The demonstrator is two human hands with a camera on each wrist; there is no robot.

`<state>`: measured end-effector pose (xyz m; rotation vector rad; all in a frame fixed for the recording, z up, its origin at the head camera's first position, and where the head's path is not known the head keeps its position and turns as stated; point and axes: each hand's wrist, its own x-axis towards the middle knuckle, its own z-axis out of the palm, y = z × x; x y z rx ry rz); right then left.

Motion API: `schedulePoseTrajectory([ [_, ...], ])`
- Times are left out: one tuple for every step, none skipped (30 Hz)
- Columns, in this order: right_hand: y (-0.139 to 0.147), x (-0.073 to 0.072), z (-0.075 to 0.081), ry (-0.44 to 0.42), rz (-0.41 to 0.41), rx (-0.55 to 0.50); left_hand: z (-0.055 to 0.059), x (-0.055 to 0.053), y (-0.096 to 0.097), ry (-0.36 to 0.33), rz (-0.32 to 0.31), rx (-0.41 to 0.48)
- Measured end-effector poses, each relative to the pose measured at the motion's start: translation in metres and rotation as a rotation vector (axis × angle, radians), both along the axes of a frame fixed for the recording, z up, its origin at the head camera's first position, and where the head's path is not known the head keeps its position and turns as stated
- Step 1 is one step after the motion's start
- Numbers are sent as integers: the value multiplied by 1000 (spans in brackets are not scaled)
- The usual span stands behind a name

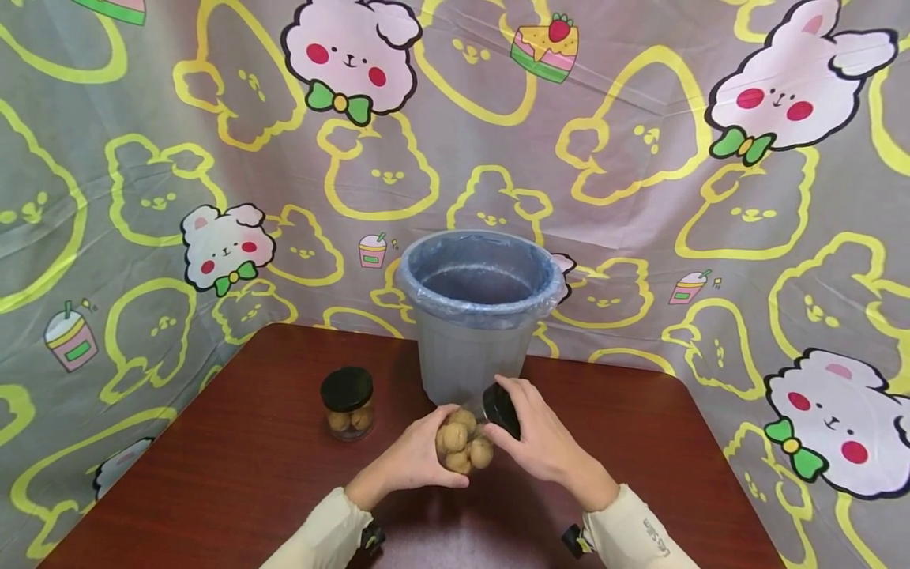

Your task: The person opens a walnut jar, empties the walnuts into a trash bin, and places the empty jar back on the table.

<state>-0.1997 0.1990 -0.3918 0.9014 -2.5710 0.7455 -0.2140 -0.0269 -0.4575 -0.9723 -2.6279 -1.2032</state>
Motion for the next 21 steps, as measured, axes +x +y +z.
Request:
schedulePoseTrajectory([
  [0, 0, 0, -2, 2, -1, 0, 0, 0, -4, -3, -5],
  [1, 0, -1, -1, 2, -1, 0, 0, 0, -8, -7, -8],
  [1, 0, -1, -2, 3, -1, 0, 0, -1, -10, -10, -12],
  [2, 0, -1, -2, 2, 0, 0, 0, -1, -15, -13, -14],
  [2, 0, -1, -2, 3, 1, 0, 0, -1, -20, -17, -14],
  [2, 0, -1, -3, 5, 0, 0, 0, -1, -25, -21, -14],
  [2, 1, -1, -2, 5, 1, 0, 0, -1, -30, -25, -15],
  [2, 1, -1, -2, 7, 0, 0, 0, -1, -36, -30, -14],
  [3, 1, -1, -3, 9, 1, 0, 0, -1, -43, -34, -12],
  [3, 1, -1, -4, 9, 2, 1, 0, -1, -51, -40, -10],
  [3, 2, -1, -5, 11, 1, 1, 0, -1, -56, -45, -8],
  [3, 2, -2, -6, 11, 0, 1, 0, -1, -61, -51, -6],
  [3, 2, -2, -8, 10, 2, 1, 0, -1, -66, -58, -2],
  [3, 2, -2, -10, 12, 2, 1, 0, -2, -69, -62, 0],
  [3, 3, -2, -9, 12, 3, 2, 0, -2, -74, -69, 3],
  [3, 3, -2, -8, 14, 2, 2, 0, -2, -78, -75, 6],
  [3, 3, -2, -5, 18, 1, 2, 0, -2, -80, -82, 10],
  [3, 3, -2, -1, 22, 2, 3, 0, -3, -82, -90, 14],
  [3, 3, -2, 1, 25, 2, 3, 0, -3, -85, -99, 19],
  [4, 3, -1, 3, 27, 2, 3, 0, -3, -85, -106, 23],
  [4, 2, -1, 4, 31, 1, 4, 0, -3, -89, -115, 30],
])
